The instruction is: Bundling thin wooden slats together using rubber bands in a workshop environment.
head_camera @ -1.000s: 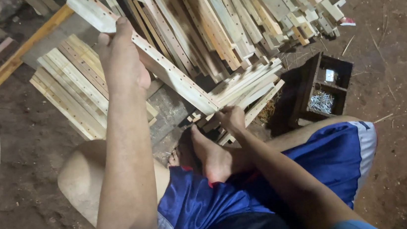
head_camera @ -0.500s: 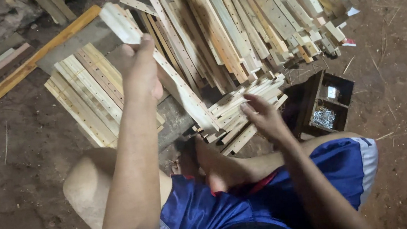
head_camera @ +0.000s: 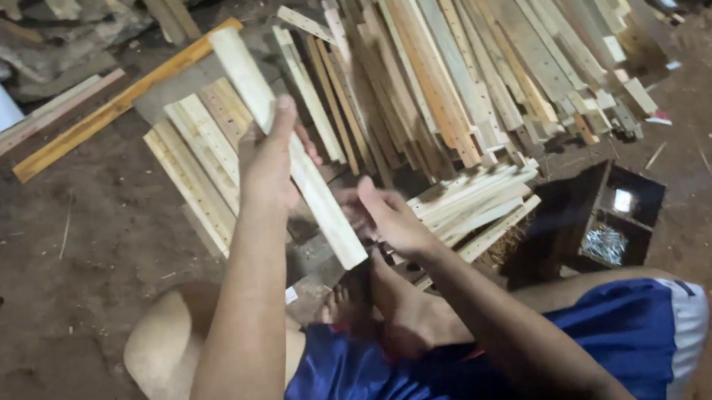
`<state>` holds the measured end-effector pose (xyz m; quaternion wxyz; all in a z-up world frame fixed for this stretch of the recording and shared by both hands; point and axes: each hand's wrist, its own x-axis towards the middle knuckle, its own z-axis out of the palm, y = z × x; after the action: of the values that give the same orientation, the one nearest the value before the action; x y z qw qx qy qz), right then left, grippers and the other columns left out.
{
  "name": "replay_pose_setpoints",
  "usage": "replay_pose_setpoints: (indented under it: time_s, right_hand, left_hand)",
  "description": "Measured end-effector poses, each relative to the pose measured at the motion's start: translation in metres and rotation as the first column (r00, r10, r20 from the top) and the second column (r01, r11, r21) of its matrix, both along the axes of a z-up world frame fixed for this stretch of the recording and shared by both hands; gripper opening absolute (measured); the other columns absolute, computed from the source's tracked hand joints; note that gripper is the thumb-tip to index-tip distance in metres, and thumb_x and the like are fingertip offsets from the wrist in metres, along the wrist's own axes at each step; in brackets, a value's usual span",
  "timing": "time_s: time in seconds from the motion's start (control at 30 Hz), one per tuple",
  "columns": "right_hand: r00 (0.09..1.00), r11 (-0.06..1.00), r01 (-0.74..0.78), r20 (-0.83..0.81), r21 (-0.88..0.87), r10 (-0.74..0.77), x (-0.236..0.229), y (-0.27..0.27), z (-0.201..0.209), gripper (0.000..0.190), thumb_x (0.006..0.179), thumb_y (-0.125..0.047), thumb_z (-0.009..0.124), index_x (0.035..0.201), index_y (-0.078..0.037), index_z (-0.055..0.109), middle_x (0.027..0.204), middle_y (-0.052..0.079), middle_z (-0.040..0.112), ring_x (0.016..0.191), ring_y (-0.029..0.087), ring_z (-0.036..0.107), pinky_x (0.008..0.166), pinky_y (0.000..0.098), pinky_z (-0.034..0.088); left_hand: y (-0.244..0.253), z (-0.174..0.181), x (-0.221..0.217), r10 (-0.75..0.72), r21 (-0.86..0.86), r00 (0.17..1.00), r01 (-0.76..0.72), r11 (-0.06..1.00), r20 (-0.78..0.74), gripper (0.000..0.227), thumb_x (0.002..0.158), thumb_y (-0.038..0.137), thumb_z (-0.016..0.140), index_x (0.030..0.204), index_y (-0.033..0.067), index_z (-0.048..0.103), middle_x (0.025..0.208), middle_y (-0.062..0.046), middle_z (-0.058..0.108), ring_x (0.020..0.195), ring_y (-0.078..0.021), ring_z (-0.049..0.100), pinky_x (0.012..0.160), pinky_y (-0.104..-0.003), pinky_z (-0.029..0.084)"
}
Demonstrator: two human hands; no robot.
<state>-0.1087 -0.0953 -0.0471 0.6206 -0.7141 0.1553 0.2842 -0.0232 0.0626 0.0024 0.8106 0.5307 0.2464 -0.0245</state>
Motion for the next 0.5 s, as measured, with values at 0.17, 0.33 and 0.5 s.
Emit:
replay_pose_setpoints:
  time_s: [0.17,0.33,0.5]
  right_hand:
    - [0.953,0.872,0.098,0.298,-0.480,0.057,0.075,-0.001,-0.126,0.042,0.094,-0.052,0.072,0.117,-0.017,0.077,0.104,0.011,0.078,0.106,0.035,0.073,0.086,0.0480,0.057]
    - [0.923,0.721,0.029,0.296,-0.692,0.246,0.114,0.031,-0.113,0.044,0.096,-0.042,0.068,0.122,-0.007,0.070,0.110,0.017,0.075,0.107,0.037,0.072,0.092,0.0514,0.057]
    - [0.880,0.417,0.006,0.203,-0.909,0.429,0.128,0.040,-0.145,0.034,0.092,-0.039,0.063,0.100,-0.008,0.073,0.087,0.012,0.075,0.087,0.032,0.076,0.076,0.0449,0.062]
  left_hand:
    - [0.028,0.022,-0.004,0.076,0.202,0.997,-0.077,0.976,0.016,0.044,0.091,0.045,0.074,0.077,0.0079,0.057,0.050,-0.012,0.058,0.040,-0.0236,0.064,0.042,-0.033,0.056]
    - [0.029,0.031,0.000,0.111,0.183,0.994,-0.110,0.977,0.001,0.043,0.090,0.041,0.075,0.075,0.0048,0.058,0.050,-0.012,0.058,0.040,-0.0236,0.063,0.042,-0.034,0.056]
    - [0.031,0.036,0.009,0.106,0.156,0.994,-0.109,0.982,0.028,0.040,0.092,0.040,0.074,0.075,0.0064,0.060,0.051,-0.012,0.060,0.039,-0.0230,0.064,0.040,-0.035,0.056]
